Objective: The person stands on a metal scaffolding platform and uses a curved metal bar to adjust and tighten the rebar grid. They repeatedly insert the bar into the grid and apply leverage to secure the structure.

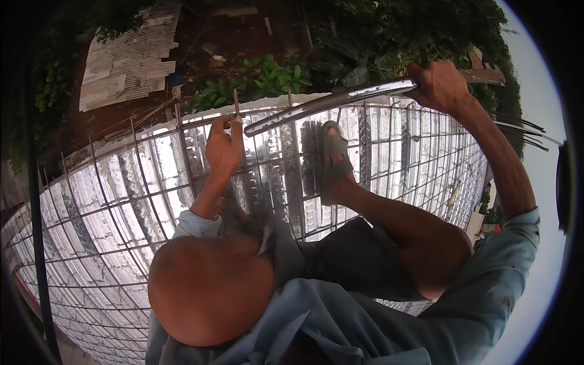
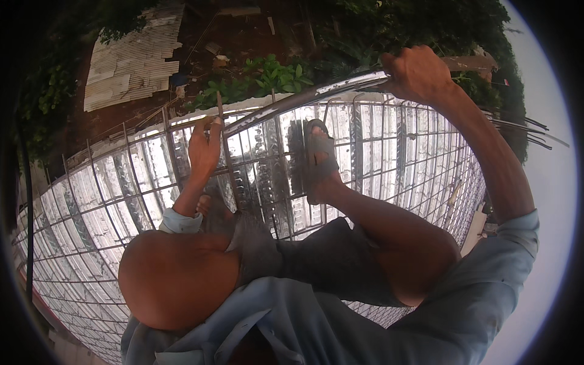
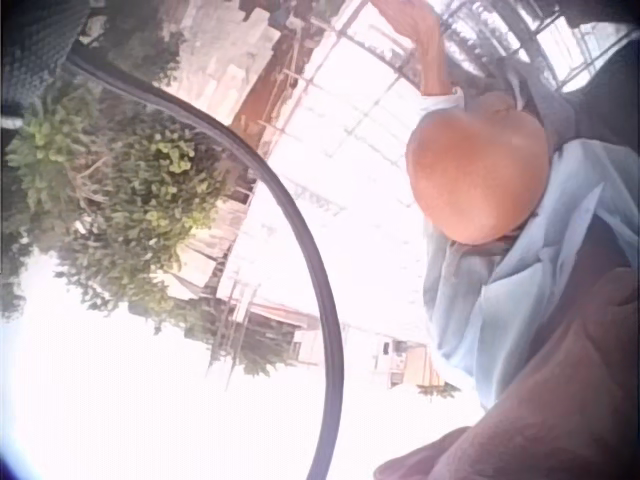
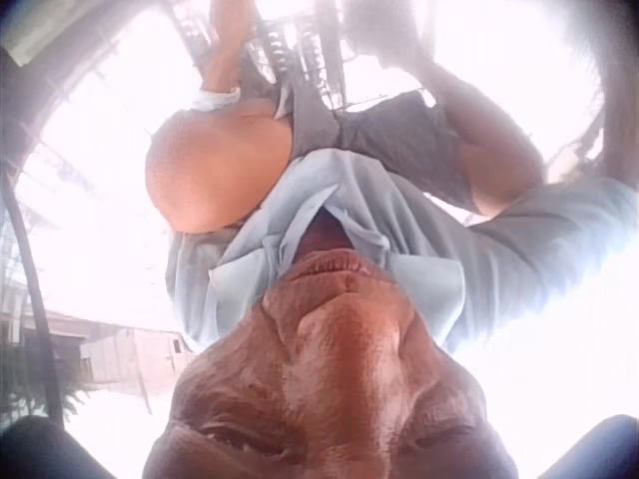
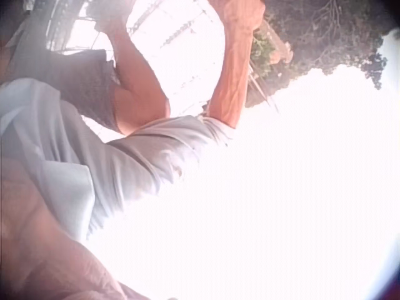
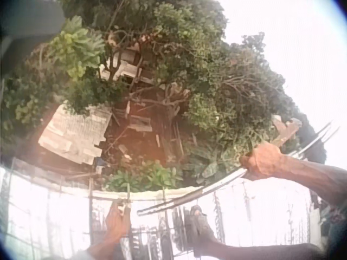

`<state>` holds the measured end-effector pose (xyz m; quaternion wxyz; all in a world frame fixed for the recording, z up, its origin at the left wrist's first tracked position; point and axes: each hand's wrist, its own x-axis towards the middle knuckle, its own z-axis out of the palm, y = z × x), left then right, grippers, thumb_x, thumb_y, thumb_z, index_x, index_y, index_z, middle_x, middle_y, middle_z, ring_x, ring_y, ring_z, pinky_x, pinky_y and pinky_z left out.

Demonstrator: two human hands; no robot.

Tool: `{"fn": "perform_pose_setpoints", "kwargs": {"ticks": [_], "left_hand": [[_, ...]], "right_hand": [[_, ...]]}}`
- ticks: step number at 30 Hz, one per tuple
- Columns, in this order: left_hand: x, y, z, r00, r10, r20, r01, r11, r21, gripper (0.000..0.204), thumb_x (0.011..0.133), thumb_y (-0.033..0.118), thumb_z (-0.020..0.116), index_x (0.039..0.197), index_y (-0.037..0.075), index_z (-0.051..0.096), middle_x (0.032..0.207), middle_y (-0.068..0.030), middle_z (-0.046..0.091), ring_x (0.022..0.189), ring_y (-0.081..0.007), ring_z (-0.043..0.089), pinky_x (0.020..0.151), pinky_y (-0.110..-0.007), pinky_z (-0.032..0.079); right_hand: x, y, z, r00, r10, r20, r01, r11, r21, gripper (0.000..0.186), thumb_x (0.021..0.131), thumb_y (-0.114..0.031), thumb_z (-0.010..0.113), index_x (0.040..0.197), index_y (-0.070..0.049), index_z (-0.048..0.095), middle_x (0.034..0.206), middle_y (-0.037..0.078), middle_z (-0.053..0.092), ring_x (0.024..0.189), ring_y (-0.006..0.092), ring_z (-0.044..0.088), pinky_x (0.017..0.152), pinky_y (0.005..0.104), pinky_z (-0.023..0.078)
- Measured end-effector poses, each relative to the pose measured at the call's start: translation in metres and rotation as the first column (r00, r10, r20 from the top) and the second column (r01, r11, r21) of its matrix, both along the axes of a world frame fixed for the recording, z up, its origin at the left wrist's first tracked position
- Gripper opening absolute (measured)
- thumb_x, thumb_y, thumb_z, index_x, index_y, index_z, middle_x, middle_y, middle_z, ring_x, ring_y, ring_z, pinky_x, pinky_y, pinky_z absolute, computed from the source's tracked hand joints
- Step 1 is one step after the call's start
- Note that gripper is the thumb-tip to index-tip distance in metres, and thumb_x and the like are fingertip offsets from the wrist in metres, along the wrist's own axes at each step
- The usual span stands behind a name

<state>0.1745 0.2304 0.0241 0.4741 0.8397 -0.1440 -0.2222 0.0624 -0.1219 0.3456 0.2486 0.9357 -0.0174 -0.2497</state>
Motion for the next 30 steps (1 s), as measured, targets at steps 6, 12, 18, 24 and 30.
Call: {"fn": "perform_pose_setpoints", "kwargs": {"ticks": [6,12,18,24,30], "left_hand": [[-0.055,-0.008,-0.020,0.999,-0.030,0.017,0.028,0.996,0.081,0.064,0.096,0.038,0.067,0.144,0.003,0.043,0.116,-0.0181,0.068,0.094,-0.0364,0.070,0.088,-0.052,0.051],[-0.077,0.011,-0.050,0.988,-0.152,-0.015,0.151,0.950,0.275,0.049,0.095,0.021,0.060,0.138,0.002,0.046,0.089,-0.0253,0.071,0.081,-0.0481,0.069,0.078,-0.060,0.053],[-0.080,0.004,-0.041,0.977,-0.206,-0.062,0.213,0.891,0.400,0.044,0.095,0.022,0.058,0.130,-0.003,0.047,0.081,-0.0296,0.070,0.080,-0.0506,0.068,0.080,-0.063,0.051],[-0.061,0.006,-0.054,0.867,-0.063,-0.494,0.265,0.898,0.352,0.045,0.095,0.025,0.054,0.133,0.001,0.046,0.118,-0.0275,0.067,0.111,-0.0441,0.067,0.098,-0.053,0.048],[-0.041,-0.015,-0.044,0.855,-0.086,-0.511,0.381,0.774,0.507,0.047,0.101,0.041,0.059,0.110,-0.005,0.063,0.094,-0.0179,0.071,0.086,-0.0253,0.069,0.078,-0.043,0.053]], "right_hand": [[0.006,-0.030,0.034,0.993,0.115,0.013,-0.113,0.990,-0.086,0.025,0.073,-0.016,0.070,0.096,-0.005,0.066,0.064,0.018,0.065,0.063,0.0392,0.067,0.058,0.0493,0.053],[0.055,-0.084,-0.027,0.950,0.286,0.122,-0.289,0.957,0.006,0.020,0.077,-0.015,0.070,0.093,-0.006,0.061,0.065,0.018,0.064,0.064,0.0417,0.066,0.059,0.0512,0.053],[0.079,-0.139,-0.094,0.885,0.391,0.252,-0.439,0.882,0.172,0.017,0.075,-0.010,0.067,0.090,-0.004,0.060,0.074,0.018,0.067,0.070,0.0420,0.067,0.062,0.0512,0.054],[0.082,-0.209,-0.130,0.912,0.354,0.210,-0.400,0.882,0.249,0.024,0.069,-0.010,0.069,0.092,-0.004,0.063,0.071,0.019,0.067,0.070,0.0431,0.067,0.068,0.0526,0.055],[0.112,-0.282,-0.150,0.888,0.405,0.219,-0.450,0.863,0.228,0.023,0.068,-0.010,0.069,0.090,-0.004,0.063,0.069,0.020,0.065,0.072,0.0444,0.066,0.073,0.0532,0.054]]}}
